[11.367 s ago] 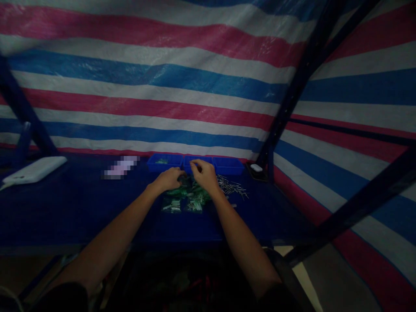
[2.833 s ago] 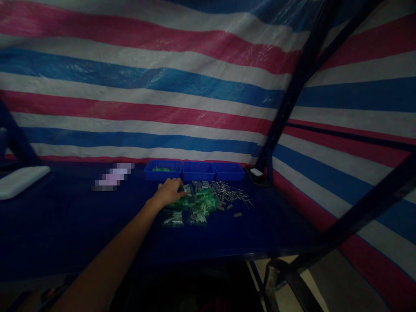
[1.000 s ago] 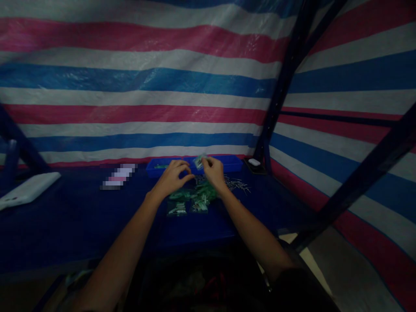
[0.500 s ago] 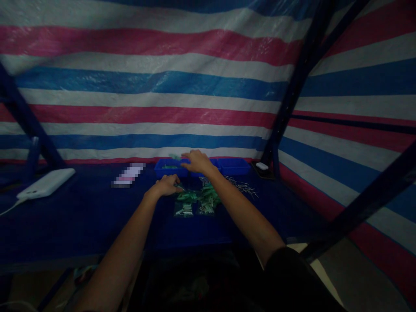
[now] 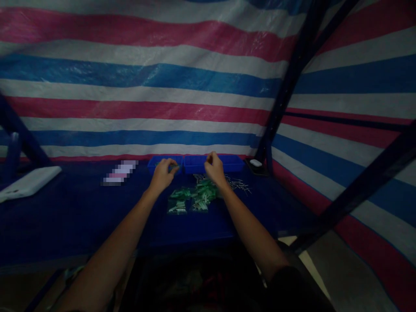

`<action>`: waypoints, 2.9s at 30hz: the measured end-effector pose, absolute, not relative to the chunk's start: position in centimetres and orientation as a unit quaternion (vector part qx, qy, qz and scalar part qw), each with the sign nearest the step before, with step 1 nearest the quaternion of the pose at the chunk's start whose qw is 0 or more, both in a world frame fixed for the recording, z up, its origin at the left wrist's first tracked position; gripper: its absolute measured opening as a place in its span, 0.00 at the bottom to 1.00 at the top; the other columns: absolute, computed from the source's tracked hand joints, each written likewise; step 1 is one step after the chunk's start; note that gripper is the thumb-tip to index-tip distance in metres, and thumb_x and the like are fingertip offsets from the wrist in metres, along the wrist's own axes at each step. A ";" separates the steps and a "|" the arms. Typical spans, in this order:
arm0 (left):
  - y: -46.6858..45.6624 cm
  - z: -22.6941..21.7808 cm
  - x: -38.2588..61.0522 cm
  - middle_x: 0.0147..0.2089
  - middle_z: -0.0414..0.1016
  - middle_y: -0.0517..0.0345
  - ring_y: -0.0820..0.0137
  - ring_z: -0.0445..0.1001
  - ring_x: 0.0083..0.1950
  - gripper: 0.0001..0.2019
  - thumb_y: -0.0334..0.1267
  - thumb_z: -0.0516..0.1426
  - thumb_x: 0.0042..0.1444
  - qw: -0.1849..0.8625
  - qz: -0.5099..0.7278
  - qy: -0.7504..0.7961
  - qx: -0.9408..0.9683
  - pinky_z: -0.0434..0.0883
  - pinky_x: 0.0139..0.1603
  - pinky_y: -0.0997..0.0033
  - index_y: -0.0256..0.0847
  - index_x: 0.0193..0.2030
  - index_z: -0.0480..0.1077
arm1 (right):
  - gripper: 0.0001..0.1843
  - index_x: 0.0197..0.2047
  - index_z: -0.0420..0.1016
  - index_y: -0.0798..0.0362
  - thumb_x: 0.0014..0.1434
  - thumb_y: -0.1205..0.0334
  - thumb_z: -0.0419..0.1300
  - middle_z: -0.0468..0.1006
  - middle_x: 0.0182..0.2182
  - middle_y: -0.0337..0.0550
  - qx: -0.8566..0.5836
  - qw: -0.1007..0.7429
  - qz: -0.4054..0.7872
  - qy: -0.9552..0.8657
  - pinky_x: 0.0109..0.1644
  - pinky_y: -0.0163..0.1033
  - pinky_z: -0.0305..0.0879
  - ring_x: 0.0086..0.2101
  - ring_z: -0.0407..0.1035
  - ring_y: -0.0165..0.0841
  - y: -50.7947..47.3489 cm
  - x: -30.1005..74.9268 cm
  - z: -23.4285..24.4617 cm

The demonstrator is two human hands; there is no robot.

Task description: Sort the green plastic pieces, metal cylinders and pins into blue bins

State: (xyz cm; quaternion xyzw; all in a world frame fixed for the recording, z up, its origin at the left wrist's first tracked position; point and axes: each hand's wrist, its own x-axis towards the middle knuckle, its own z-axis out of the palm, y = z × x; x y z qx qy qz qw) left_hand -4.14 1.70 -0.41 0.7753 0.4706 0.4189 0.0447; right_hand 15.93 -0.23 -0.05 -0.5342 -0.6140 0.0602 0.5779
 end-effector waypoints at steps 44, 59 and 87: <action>-3.7 -0.9 -5.9 0.45 0.75 0.49 0.58 0.72 0.47 0.24 0.55 0.53 0.48 0.220 0.292 0.507 0.780 0.66 0.48 0.63 0.39 0.44 0.72 | 0.09 0.35 0.74 0.53 0.57 0.61 0.54 0.71 0.31 0.42 -0.536 0.441 0.010 -0.719 0.44 0.39 0.57 0.37 0.63 0.33 -1.5 15.0 0.2; -3.8 -2.0 -7.1 0.38 0.72 0.55 0.65 0.72 0.41 0.28 0.40 0.55 0.48 0.338 0.313 0.470 0.752 0.67 0.45 0.61 0.41 0.58 0.58 | 0.09 0.41 0.72 0.52 0.57 0.61 0.54 0.72 0.31 0.42 -0.476 0.343 0.070 -0.807 0.43 0.40 0.56 0.36 0.63 0.33 -4.2 11.5 0.0; -2.9 -0.1 -3.9 0.38 0.76 0.54 0.58 0.73 0.44 0.23 0.60 0.51 0.47 0.467 0.349 0.520 0.624 0.70 0.44 0.61 0.46 0.40 0.75 | 0.09 0.35 0.72 0.49 0.49 0.66 0.55 0.71 0.26 0.36 -0.489 0.591 0.324 -0.554 0.34 0.37 0.63 0.29 0.66 0.30 -2.6 13.4 1.2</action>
